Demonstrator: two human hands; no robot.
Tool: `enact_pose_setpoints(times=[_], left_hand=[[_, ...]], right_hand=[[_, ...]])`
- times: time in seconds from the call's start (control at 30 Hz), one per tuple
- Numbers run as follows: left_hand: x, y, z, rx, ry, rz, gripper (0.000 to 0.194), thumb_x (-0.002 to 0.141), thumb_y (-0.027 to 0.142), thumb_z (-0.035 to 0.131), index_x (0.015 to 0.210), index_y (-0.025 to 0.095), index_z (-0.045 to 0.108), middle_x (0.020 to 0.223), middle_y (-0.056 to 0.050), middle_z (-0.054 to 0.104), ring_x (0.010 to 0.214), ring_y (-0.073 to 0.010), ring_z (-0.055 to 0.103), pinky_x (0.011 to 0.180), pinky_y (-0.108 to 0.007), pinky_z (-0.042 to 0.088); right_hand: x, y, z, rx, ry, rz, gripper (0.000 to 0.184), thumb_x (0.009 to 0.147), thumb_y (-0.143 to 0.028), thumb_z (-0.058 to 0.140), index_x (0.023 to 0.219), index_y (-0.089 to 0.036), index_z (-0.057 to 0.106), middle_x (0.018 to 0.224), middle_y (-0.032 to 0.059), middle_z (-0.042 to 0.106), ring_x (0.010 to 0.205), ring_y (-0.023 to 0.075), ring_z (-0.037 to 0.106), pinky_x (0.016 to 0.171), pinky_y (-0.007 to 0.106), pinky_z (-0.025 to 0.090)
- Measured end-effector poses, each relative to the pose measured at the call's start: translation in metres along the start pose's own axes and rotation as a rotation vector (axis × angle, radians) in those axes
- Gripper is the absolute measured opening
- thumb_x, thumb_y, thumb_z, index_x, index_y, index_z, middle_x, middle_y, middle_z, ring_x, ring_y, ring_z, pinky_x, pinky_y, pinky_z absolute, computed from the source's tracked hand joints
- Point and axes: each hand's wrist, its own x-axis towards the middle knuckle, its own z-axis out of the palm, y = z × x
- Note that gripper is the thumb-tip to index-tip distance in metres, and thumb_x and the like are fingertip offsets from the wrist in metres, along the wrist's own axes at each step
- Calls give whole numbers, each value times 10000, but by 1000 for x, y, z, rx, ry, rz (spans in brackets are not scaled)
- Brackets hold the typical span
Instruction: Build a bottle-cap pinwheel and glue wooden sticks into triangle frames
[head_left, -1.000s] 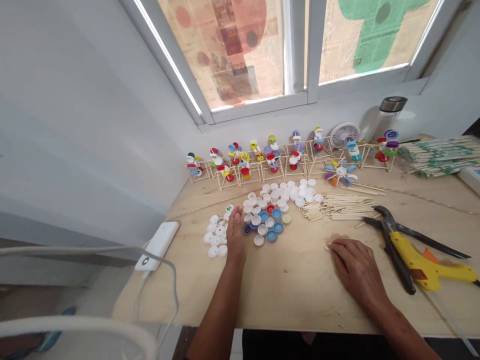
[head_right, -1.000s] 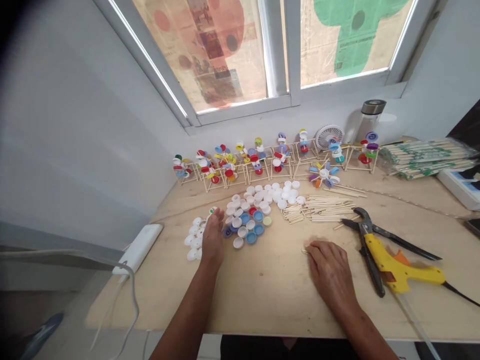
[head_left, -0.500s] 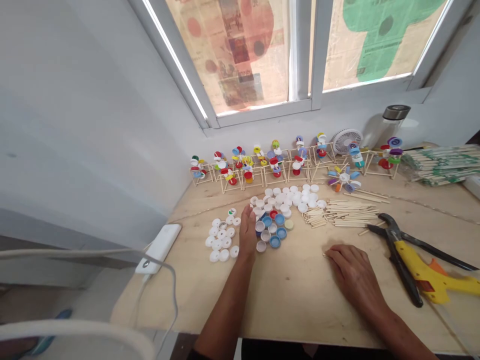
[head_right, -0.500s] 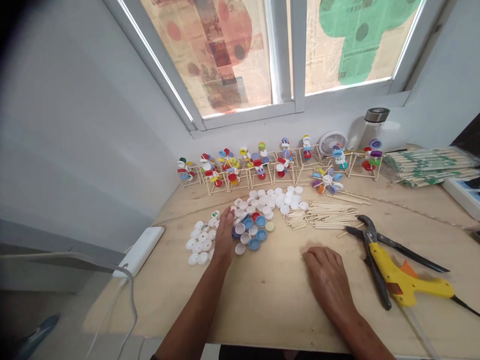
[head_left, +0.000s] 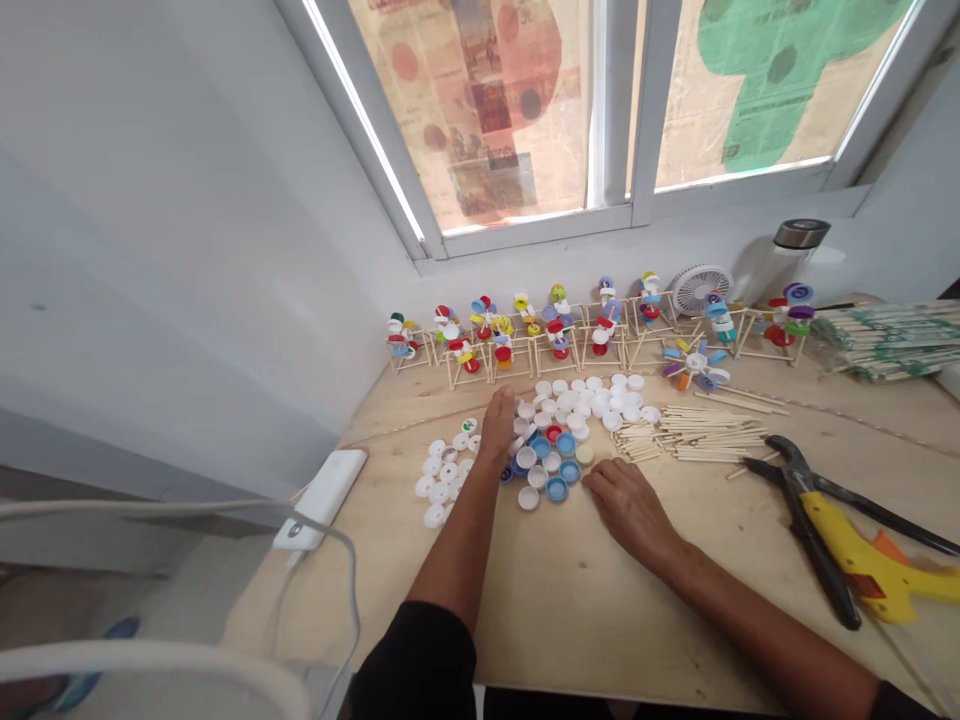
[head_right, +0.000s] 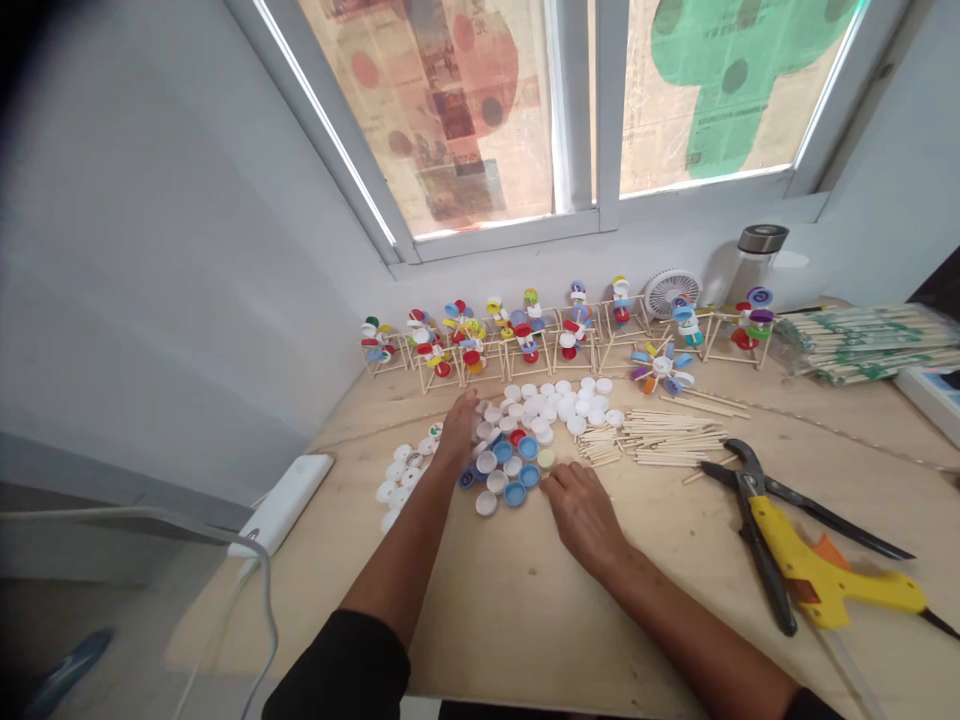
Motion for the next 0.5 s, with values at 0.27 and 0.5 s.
enact_pose_setpoints(times=[0.27,0.5], left_hand=[[1,4,12,9,-130,-73,317,823,418,567,1051,215,653,1186,-78,649,1183,-230,539,1056,-406,343],[-48,28,-19,-34,-29,-121,473,883,515,408,1224,225,560,1220,-89,625,1225,-212,507,1067,-403,325]], right_hand=[[2,1,-3,42,-8,9,228,909,-110,436,925,-199,645,831,48,608,819,164,524,731,288,368],[-3,4,-15,64,-14,46,202,903,-132,453,926,-196,643,866,58,631,858,184,530,742,309,364]])
